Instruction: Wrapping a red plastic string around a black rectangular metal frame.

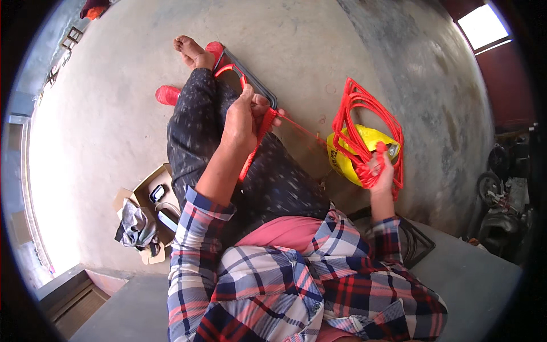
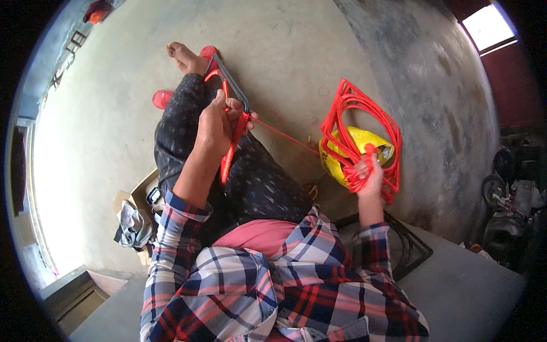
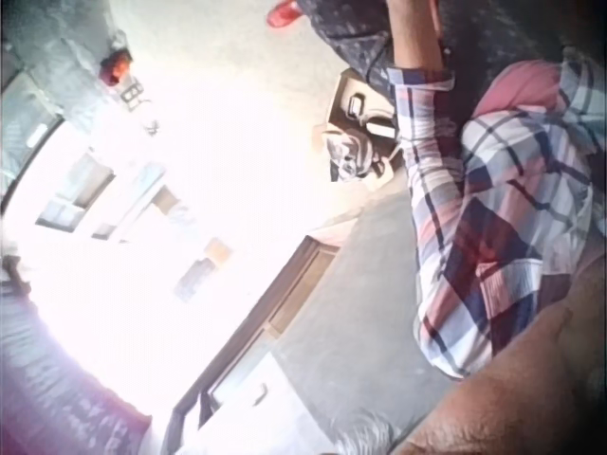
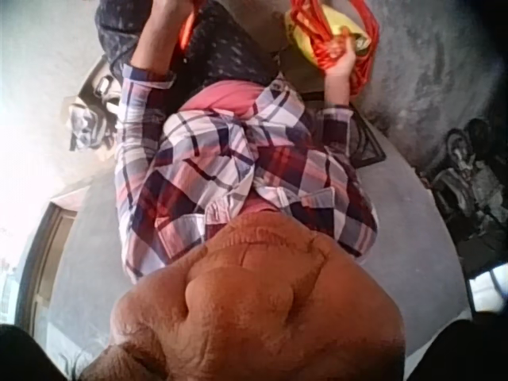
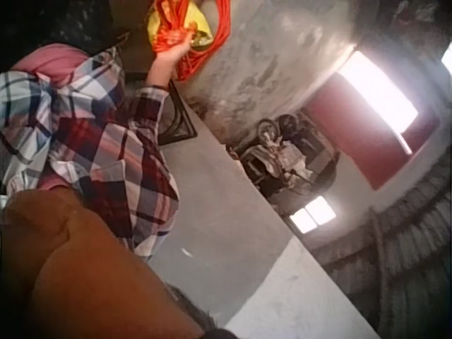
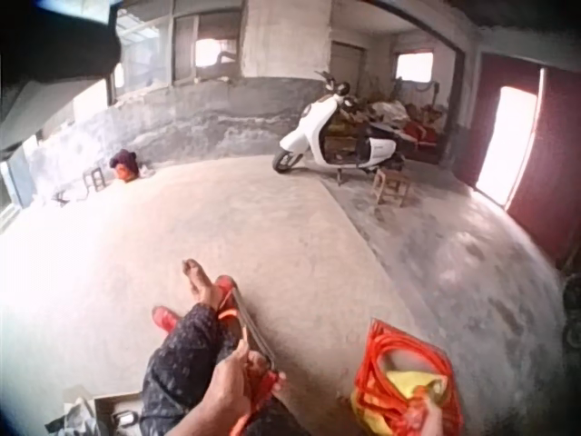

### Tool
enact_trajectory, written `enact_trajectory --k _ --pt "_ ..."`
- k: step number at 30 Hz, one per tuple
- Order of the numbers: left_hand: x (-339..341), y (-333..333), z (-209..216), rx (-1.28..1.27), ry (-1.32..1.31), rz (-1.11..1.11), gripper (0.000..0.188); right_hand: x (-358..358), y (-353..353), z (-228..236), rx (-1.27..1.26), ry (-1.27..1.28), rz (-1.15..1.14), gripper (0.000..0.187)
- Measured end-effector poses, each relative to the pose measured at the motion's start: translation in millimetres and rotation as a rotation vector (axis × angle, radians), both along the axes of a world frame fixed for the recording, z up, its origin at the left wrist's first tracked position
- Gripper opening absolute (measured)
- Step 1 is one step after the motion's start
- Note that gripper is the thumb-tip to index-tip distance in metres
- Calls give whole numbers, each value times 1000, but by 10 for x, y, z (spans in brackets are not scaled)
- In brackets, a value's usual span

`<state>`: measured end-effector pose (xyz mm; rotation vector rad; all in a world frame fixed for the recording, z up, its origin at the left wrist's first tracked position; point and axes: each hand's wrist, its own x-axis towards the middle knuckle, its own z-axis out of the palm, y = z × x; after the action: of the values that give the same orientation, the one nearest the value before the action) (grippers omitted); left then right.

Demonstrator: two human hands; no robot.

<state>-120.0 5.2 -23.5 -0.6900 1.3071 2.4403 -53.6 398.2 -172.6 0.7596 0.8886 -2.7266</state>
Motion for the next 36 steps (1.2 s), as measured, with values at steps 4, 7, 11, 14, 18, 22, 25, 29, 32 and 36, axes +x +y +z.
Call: enact_trajectory --k 4,7,11,14,18,22,25,29,32,36 --pt "208 107 -79 -658 311 -31 25 -205 -199 335 172 49 -44 36" --pt "604 318 12 -1241 806 -96 26 -233 -838 609 -9 35 141 35" --pt "893 566 88 -1154 834 -478 45 37 -1589 942 -71 174 478 48" --pt "902 528 -10 -571 606 -274 40 70 -1919 918 -191 350 590 61" --pt "607 217 306 -4 507 -115 38 -282 -1785 964 -291 370 1016 52" --pt "189 -147 364 -1104 964 67 21 -836 -1721 1012 -258 464 548 32" --pt "-70 -374 114 -1473 892 -77 24 -1172 -1801 1115 169 536 525 23" --pt "-192 -211 -88 -1719 680 -425 33 -1258 -2224 994 1200 932 592 30" --pt "-165 -183 -199 -1286 516 -366 35 -1262 -2286 939 1269 980 626 34" --pt "-65 -305 -612 -1362 694 174 35 -1169 -1995 1143 1058 889 365 28"
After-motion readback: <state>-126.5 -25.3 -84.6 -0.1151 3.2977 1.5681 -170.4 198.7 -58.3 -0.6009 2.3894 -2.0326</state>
